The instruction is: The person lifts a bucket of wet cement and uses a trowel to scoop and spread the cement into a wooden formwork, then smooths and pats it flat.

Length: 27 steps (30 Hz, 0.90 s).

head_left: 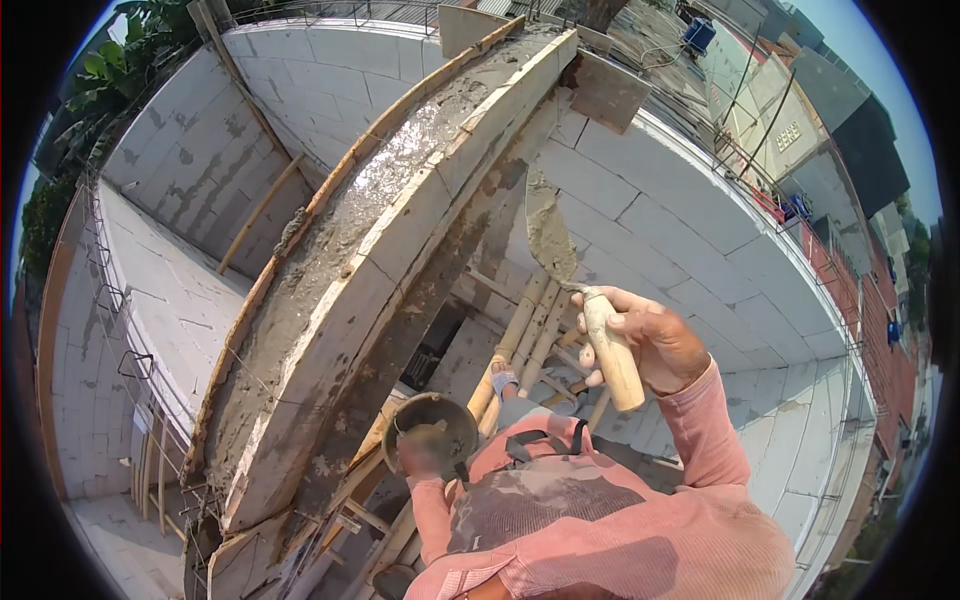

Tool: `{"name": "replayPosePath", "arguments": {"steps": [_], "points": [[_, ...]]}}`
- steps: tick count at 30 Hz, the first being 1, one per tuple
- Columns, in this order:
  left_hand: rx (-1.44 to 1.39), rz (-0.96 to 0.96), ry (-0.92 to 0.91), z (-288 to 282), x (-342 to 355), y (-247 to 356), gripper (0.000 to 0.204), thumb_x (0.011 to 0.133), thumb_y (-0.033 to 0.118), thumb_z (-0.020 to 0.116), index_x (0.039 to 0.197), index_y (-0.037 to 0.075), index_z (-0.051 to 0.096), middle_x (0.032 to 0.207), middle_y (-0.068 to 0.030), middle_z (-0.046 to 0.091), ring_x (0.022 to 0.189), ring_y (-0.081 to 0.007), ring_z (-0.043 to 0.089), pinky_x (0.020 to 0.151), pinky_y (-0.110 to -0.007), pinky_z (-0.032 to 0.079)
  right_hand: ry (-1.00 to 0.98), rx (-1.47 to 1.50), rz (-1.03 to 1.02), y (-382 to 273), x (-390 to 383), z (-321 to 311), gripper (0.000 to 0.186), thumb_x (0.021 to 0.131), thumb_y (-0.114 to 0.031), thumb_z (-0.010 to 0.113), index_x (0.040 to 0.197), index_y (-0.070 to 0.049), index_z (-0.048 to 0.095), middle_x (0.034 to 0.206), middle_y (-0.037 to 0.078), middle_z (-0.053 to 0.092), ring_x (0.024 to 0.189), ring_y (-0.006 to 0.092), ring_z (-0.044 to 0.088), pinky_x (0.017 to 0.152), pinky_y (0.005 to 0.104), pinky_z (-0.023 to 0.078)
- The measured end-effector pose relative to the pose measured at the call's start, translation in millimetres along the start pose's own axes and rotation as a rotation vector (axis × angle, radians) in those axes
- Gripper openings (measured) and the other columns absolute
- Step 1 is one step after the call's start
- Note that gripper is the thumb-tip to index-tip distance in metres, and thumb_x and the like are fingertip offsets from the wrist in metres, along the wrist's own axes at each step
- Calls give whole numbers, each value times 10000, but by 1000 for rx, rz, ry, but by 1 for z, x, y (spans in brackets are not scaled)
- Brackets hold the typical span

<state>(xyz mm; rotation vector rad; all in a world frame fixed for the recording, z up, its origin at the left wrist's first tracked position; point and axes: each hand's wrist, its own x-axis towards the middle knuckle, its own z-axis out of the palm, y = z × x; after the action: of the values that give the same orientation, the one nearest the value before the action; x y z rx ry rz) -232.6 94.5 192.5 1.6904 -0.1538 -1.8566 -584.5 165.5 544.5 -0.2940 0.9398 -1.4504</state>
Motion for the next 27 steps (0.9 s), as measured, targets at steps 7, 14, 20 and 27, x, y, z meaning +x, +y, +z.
{"name": "replayPosePath", "arguments": {"steps": [7, 14, 20, 27], "points": [[333, -36, -67, 59, 8, 14, 275, 819, 415, 525, 737, 163, 452, 460, 34, 310, 352, -125, 281, 387, -302, 287, 87, -985, 391, 90, 3, -110, 400, 906, -279, 518, 1226, -41, 540, 991, 102, 611, 855, 212, 589, 768, 343, 491], [770, 130, -185, 117, -15, 21, 411, 862, 460, 469, 728, 83, 563, 486, -18, 434, 412, -162, 433, 434, -343, 350, -69, -1702, 363, 214, 86, -143, 350, 913, -297, 511, 1128, -33, 590, 1117, 203, 609, 1034, 393, 602, 868, 466, 475], [1014, 395, -266, 172, -50, 25, 420, 897, 407, 446, 844, 25, 613, 784, -173, 642, 727, -317, 625, 687, -410, 445, 27, -2226, 11, 242, 126, -161, 283, 850, -123, 504, 1099, -15, 583, 1092, 188, 594, 853, 371, 666, 720, 478, 534], [1350, 923, -444, 209, -47, -2, 392, 959, 299, 331, 1129, -4, 512, 1020, -270, 605, 909, -462, 588, 765, -509, 461, -314, -2224, 103, 244, 151, -189, 319, 868, -225, 523, 1135, -71, 606, 1261, 122, 535, 909, 327, 669, 727, 456, 550]]}}
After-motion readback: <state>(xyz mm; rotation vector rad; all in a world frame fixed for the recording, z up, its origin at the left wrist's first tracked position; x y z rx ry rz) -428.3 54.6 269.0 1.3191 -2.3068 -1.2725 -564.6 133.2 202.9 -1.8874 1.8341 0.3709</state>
